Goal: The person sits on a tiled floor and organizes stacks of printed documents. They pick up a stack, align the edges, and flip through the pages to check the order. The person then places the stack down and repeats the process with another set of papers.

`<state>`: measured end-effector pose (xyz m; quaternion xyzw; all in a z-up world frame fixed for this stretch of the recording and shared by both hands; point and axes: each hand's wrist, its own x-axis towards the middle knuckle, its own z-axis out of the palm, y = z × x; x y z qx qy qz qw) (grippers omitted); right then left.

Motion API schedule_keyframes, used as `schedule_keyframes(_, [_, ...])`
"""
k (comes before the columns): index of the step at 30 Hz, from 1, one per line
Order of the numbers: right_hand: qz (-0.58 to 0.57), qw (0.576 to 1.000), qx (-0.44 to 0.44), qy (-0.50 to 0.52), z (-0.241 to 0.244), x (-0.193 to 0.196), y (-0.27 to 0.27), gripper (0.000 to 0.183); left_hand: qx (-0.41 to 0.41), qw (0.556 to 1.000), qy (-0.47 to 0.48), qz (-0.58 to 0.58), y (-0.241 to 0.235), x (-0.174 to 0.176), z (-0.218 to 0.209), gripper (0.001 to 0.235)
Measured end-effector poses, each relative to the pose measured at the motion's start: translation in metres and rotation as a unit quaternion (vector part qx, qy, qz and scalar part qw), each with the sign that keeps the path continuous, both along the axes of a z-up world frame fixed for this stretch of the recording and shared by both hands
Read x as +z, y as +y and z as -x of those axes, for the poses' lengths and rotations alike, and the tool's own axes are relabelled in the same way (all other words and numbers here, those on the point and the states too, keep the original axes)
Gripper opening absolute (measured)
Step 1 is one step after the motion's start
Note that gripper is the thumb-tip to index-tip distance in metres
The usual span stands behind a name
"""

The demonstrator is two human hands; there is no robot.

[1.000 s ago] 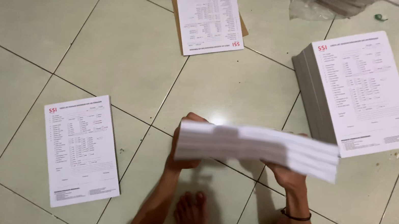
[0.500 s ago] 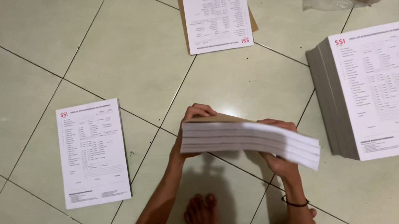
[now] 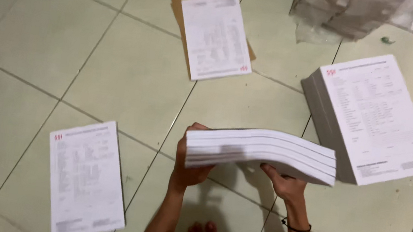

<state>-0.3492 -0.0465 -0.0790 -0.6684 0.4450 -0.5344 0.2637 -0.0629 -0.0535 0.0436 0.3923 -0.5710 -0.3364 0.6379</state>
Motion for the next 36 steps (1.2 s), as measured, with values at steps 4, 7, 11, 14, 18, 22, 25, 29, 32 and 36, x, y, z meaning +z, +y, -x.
schedule_keyframes(4, [-0.097, 0.99, 0.069, -0.079, 0.002, -0.028, 0.025, 0.029, -0.002, 0.999, -0.041, -0.015, 0.02, -0.017, -0.005, 0.041])
schedule_keyframes(7, [-0.079, 0.996, 0.036, -0.037, -0.005, -0.043, 0.038, 0.043, 0.006, 0.999, -0.041, 0.0, 0.019, -0.026, 0.007, 0.039])
schedule_keyframes(11, [-0.05, 0.996, 0.069, -0.034, 0.009, -0.04, 0.014, 0.056, -0.035, 0.999, -0.023, -0.009, 0.016, -0.085, -0.021, 0.057])
schedule_keyframes(14, [-0.053, 0.994, 0.071, -0.067, 0.012, -0.047, 0.015, 0.054, 0.02, 0.993, -0.074, -0.09, 0.012, -0.05, -0.022, 0.095])
schedule_keyframes(18, [-0.069, 0.984, 0.078, -0.146, 0.011, -0.05, 0.022, 0.054, -0.021, 1.0, 0.012, -0.013, 0.002, -0.033, -0.01, 0.055])
schedule_keyframes(22, [-0.007, 0.992, 0.029, -0.121, -0.015, 0.004, 0.008, 0.035, 0.004, 1.0, 0.004, 0.004, 0.009, -0.078, -0.015, 0.057])
schedule_keyframes(25, [0.192, 0.963, -0.048, 0.181, -0.012, 0.037, -0.004, 0.015, 0.012, 1.0, 0.011, -0.007, 0.006, -0.049, -0.002, 0.052])
schedule_keyframes(29, [0.034, 0.999, 0.009, -0.007, -0.02, 0.072, 0.02, 0.014, 0.051, 0.997, -0.05, -0.041, 0.035, 0.007, -0.001, 0.05])
schedule_keyframes(32, [0.015, 0.993, 0.068, -0.098, -0.033, 0.114, 0.012, 0.048, 0.069, 0.996, -0.056, -0.028, 0.043, 0.012, -0.003, 0.044])
schedule_keyframes(36, [-0.019, 0.986, 0.087, -0.142, -0.039, 0.081, 0.012, 0.034, 0.059, 0.998, -0.001, -0.01, 0.036, -0.027, -0.008, 0.043])
